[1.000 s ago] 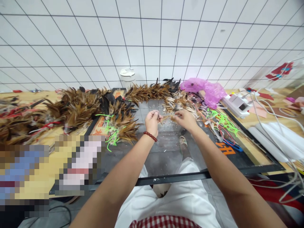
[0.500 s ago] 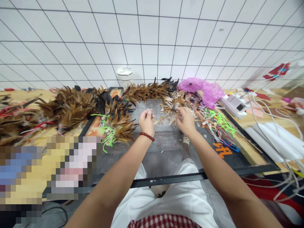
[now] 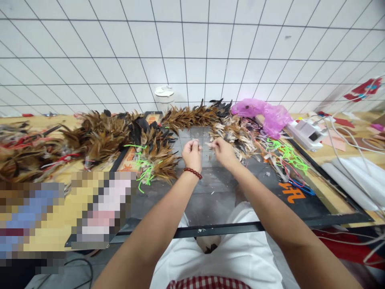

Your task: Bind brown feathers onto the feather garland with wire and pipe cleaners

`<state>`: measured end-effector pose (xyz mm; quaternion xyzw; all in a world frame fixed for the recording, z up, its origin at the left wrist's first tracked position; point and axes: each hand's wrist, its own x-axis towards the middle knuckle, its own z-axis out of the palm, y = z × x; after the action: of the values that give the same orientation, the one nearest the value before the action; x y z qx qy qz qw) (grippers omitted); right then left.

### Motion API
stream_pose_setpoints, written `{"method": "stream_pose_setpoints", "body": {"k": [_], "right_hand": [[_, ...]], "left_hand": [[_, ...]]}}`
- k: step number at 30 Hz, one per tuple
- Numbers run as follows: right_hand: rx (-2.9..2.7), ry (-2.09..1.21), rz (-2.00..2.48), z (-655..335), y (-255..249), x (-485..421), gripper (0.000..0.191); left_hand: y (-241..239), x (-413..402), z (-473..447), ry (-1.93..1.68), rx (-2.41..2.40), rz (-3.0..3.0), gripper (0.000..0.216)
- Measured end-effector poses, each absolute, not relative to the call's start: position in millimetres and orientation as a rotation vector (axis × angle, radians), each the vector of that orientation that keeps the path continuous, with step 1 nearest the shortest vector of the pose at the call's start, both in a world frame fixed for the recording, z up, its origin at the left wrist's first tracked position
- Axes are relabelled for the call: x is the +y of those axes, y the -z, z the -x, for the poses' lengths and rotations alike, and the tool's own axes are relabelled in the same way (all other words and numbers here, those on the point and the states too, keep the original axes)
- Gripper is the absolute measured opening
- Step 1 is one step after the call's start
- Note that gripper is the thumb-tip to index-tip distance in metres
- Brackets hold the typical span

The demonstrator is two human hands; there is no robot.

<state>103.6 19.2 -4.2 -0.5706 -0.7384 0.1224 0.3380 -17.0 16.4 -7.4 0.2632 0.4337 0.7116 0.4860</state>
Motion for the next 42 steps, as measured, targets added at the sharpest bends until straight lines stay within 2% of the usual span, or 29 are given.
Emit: {"method": "stream_pose_setpoints", "body": {"k": [3,7,14,21,28,32,34,36,39,42], "right_hand": [[-1.589,-0.708,1.295,-111.9,12.2,24.3,0.014],[-1.52,-0.855,1.195,-109.2,16.0,22.0,0.018],[-1.714,-0.68,1.247,-104.0,2.0,10.7,0.015],[-1.616,-0.129,1.549,-167.2,-1.3,30.5,0.016],[-2.285,-0.206,1.297,-176.7,-5.3,24.8,0.024],[-2.296,-0.197,1.419,-171.0,-6.0,21.3,0.013],[-2.114,-0.304,1.429,-166.6,-7.8,20.7,0.01],[-1.866,-0.548,1.36,-158.1,-10.0,19.4,0.012],[-1.502,-1.017,1.142,-138.9,-10.5,15.4,0.021],[-1.229,-1.243,0.989,-120.9,-6.9,11.4,0.034]], "left_hand": [[9.6,15.3,14.7,-1.666,1.091,-0.728,0.013],[12.2,14.0,10.2,-1.603,1.1,-0.816,0.011],[11.2,12.4,9.8,-1.556,1.03,-0.854,0.013],[7.5,11.2,11.3,-1.568,1.017,-0.782,0.015],[13.0,14.5,11.2,-1.596,1.068,-0.768,0.015],[11.5,13.3,11.0,-1.594,1.092,-0.768,0.014],[10.5,12.5,10.3,-1.578,1.09,-0.783,0.015],[9.8,12.0,9.3,-1.563,1.055,-0.811,0.015],[9.5,11.0,7.6,-1.558,0.993,-0.813,0.016],[9.5,9.0,6.5,-1.522,0.967,-0.799,0.02]]}}
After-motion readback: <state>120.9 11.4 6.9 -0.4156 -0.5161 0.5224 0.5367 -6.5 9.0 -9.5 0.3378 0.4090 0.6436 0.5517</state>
